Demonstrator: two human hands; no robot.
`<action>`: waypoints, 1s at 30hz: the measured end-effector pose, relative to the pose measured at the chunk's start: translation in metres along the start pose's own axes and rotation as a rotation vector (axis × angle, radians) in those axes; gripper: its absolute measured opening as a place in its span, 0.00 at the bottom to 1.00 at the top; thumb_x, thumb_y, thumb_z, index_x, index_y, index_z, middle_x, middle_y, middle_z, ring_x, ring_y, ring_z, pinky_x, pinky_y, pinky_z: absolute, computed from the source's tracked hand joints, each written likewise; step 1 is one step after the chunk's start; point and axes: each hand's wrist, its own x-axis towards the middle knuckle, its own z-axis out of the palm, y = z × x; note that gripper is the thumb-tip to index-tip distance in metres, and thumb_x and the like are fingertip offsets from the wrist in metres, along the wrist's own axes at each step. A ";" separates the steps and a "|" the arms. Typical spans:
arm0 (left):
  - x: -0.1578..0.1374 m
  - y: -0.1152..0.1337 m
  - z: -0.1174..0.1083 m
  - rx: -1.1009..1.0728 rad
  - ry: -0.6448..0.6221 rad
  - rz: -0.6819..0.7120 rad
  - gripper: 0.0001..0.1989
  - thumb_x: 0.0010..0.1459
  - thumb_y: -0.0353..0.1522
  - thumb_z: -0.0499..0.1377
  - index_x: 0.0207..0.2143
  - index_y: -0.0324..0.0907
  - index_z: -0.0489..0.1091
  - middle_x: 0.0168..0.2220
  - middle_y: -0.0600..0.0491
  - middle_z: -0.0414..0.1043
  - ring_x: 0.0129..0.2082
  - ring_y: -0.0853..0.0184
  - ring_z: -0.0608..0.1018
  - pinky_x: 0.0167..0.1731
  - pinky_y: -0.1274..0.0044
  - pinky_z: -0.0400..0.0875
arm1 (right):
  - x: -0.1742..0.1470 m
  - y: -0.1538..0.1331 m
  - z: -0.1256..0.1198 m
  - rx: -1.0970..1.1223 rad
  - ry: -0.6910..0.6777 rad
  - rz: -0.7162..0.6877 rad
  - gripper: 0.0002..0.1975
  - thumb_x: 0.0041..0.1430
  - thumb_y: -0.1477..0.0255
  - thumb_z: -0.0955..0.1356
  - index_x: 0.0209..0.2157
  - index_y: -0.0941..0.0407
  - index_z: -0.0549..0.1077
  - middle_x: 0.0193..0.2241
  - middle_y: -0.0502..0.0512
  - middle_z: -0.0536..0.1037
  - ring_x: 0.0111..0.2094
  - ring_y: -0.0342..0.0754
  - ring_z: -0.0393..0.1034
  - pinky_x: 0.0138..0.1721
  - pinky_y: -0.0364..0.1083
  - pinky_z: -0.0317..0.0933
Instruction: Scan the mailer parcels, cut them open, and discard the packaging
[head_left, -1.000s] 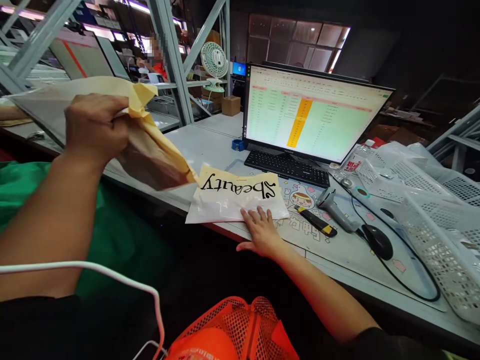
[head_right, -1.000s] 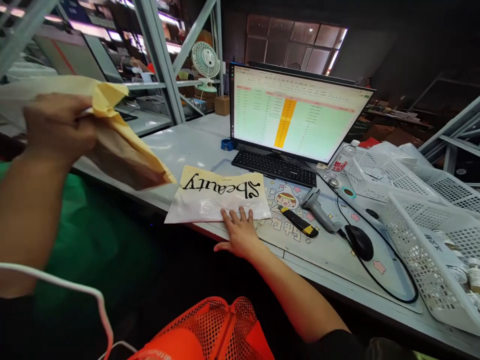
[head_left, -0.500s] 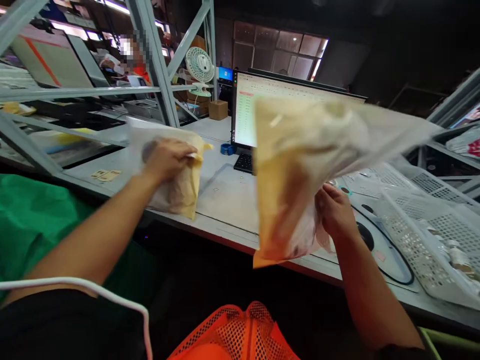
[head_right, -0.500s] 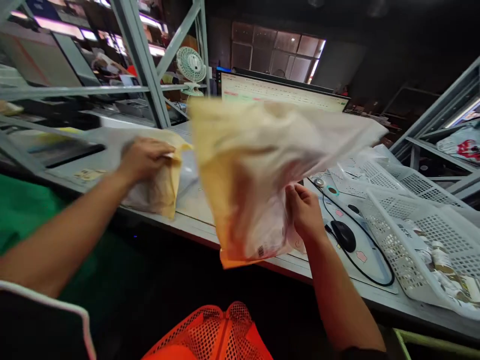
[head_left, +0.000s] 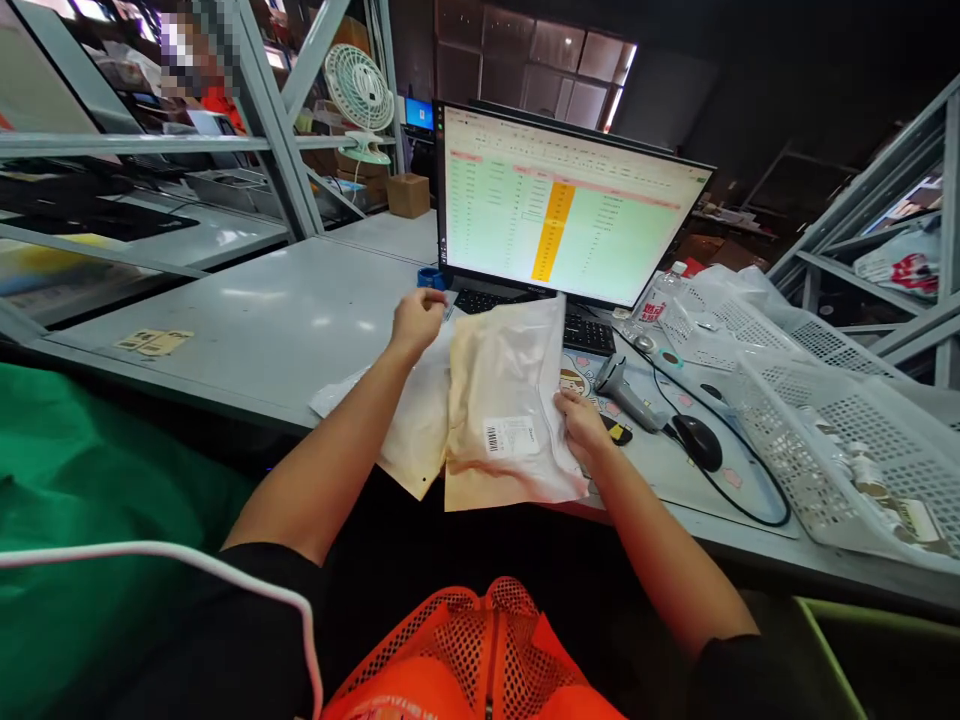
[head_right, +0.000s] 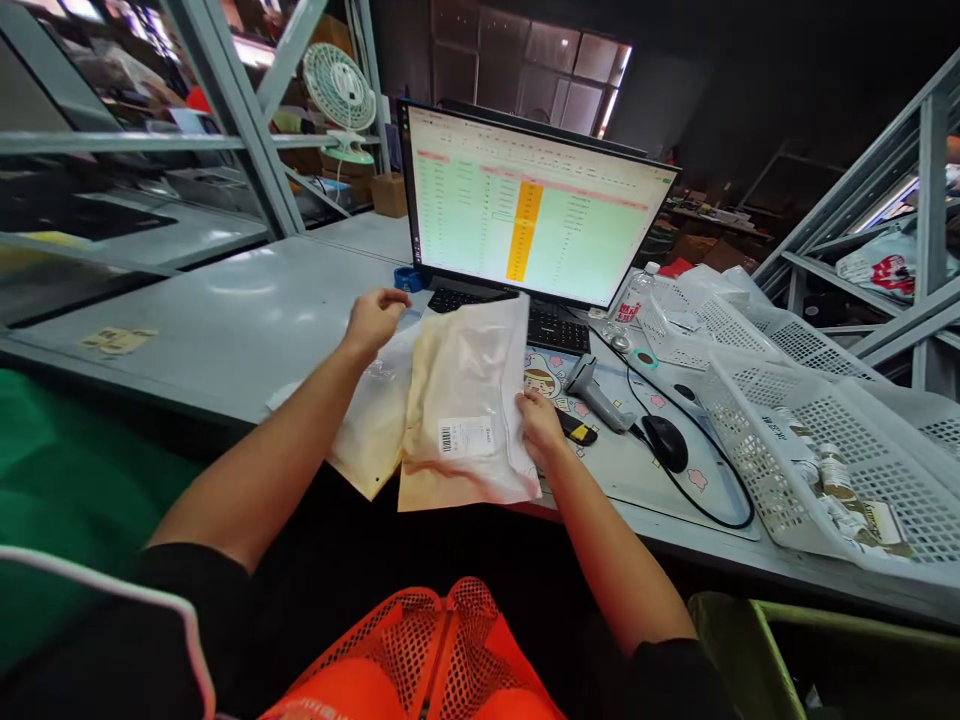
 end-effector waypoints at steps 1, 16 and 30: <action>-0.007 0.006 -0.004 -0.001 0.064 -0.008 0.20 0.73 0.25 0.43 0.62 0.23 0.59 0.61 0.31 0.71 0.56 0.58 0.75 0.60 0.61 0.70 | 0.002 0.002 0.001 0.015 0.012 0.032 0.17 0.53 0.63 0.72 0.44 0.54 0.74 0.32 0.55 0.82 0.37 0.54 0.80 0.43 0.52 0.76; -0.152 0.017 0.085 0.295 -0.448 0.263 0.44 0.66 0.54 0.58 0.76 0.42 0.53 0.78 0.51 0.45 0.78 0.54 0.47 0.77 0.58 0.41 | 0.023 -0.049 -0.127 -1.605 0.338 -0.049 0.32 0.68 0.61 0.66 0.66 0.68 0.66 0.59 0.77 0.72 0.61 0.69 0.67 0.60 0.60 0.63; -0.155 0.012 0.089 0.195 -0.419 0.269 0.48 0.61 0.55 0.61 0.75 0.45 0.53 0.77 0.50 0.47 0.78 0.53 0.47 0.77 0.58 0.38 | -0.023 -0.125 -0.087 -1.412 -0.247 -0.173 0.11 0.59 0.63 0.71 0.39 0.54 0.80 0.30 0.51 0.80 0.32 0.50 0.72 0.33 0.44 0.59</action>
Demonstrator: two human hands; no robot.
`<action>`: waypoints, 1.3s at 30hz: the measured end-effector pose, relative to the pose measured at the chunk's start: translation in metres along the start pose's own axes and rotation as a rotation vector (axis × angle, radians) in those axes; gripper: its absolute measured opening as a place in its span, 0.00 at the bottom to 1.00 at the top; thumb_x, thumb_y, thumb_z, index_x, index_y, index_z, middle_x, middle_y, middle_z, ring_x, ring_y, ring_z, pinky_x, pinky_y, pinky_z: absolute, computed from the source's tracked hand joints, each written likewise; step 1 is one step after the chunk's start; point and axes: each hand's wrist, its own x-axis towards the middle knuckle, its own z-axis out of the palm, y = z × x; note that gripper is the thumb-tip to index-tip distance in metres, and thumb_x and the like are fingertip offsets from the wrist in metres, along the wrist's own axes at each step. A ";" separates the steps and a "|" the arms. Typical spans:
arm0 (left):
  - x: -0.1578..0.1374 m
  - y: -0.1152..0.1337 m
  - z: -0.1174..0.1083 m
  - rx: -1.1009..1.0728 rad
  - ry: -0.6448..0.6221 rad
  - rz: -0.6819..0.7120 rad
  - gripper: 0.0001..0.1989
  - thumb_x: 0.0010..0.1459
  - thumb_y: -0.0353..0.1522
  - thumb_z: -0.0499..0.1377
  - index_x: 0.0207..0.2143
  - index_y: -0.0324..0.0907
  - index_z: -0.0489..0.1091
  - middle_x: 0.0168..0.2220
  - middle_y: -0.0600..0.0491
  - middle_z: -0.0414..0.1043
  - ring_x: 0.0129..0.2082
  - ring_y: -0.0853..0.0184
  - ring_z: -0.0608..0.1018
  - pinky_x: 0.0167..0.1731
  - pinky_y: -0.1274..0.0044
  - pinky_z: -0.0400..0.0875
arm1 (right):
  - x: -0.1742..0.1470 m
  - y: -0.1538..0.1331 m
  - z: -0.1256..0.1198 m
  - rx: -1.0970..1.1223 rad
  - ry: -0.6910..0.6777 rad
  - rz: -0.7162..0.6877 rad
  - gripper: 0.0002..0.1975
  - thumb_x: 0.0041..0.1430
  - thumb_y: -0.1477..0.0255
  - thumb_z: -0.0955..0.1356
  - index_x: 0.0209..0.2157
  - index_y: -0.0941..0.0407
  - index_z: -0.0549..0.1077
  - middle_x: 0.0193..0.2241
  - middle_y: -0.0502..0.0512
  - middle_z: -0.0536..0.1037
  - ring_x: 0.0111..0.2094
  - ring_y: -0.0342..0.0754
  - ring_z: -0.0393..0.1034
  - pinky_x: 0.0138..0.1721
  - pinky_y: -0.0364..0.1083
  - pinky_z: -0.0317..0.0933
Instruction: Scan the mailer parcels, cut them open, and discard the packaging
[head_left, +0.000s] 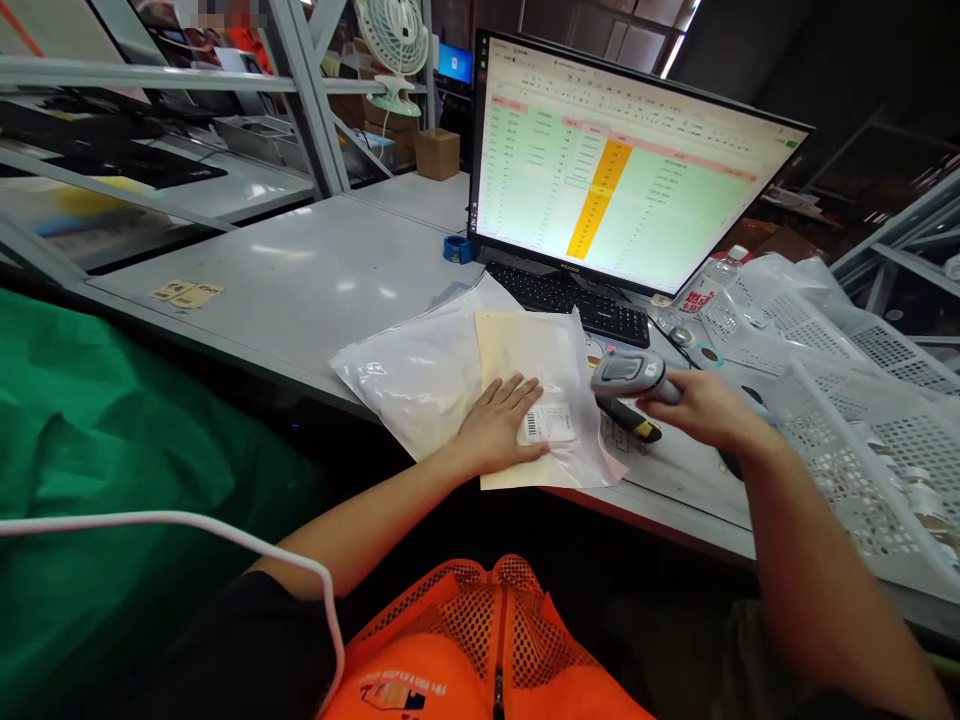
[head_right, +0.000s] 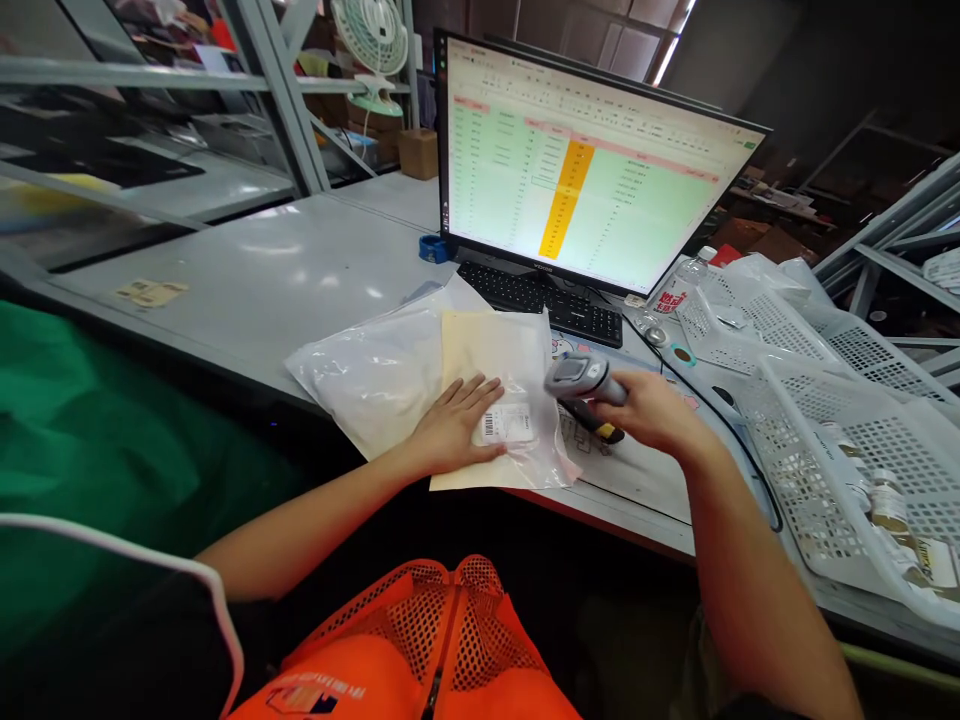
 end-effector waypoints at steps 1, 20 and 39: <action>0.000 0.000 0.000 -0.003 0.005 -0.002 0.48 0.61 0.56 0.61 0.75 0.45 0.53 0.77 0.49 0.47 0.78 0.53 0.48 0.77 0.58 0.38 | -0.009 -0.016 -0.006 0.051 -0.084 -0.092 0.10 0.58 0.64 0.71 0.39 0.53 0.80 0.30 0.49 0.79 0.30 0.48 0.71 0.32 0.43 0.59; -0.006 0.002 -0.012 -0.012 0.046 0.047 0.42 0.64 0.51 0.63 0.73 0.42 0.60 0.75 0.45 0.54 0.77 0.50 0.54 0.75 0.58 0.50 | 0.020 -0.010 0.029 -0.156 0.089 0.081 0.14 0.66 0.60 0.69 0.46 0.55 0.77 0.39 0.56 0.82 0.39 0.53 0.75 0.37 0.45 0.58; -0.040 -0.014 -0.116 0.057 0.632 0.354 0.15 0.66 0.27 0.51 0.36 0.52 0.76 0.49 0.52 0.82 0.56 0.57 0.81 0.56 0.58 0.76 | 0.050 0.061 0.098 -0.186 0.280 0.527 0.30 0.71 0.65 0.62 0.69 0.63 0.60 0.60 0.71 0.72 0.61 0.63 0.67 0.58 0.55 0.63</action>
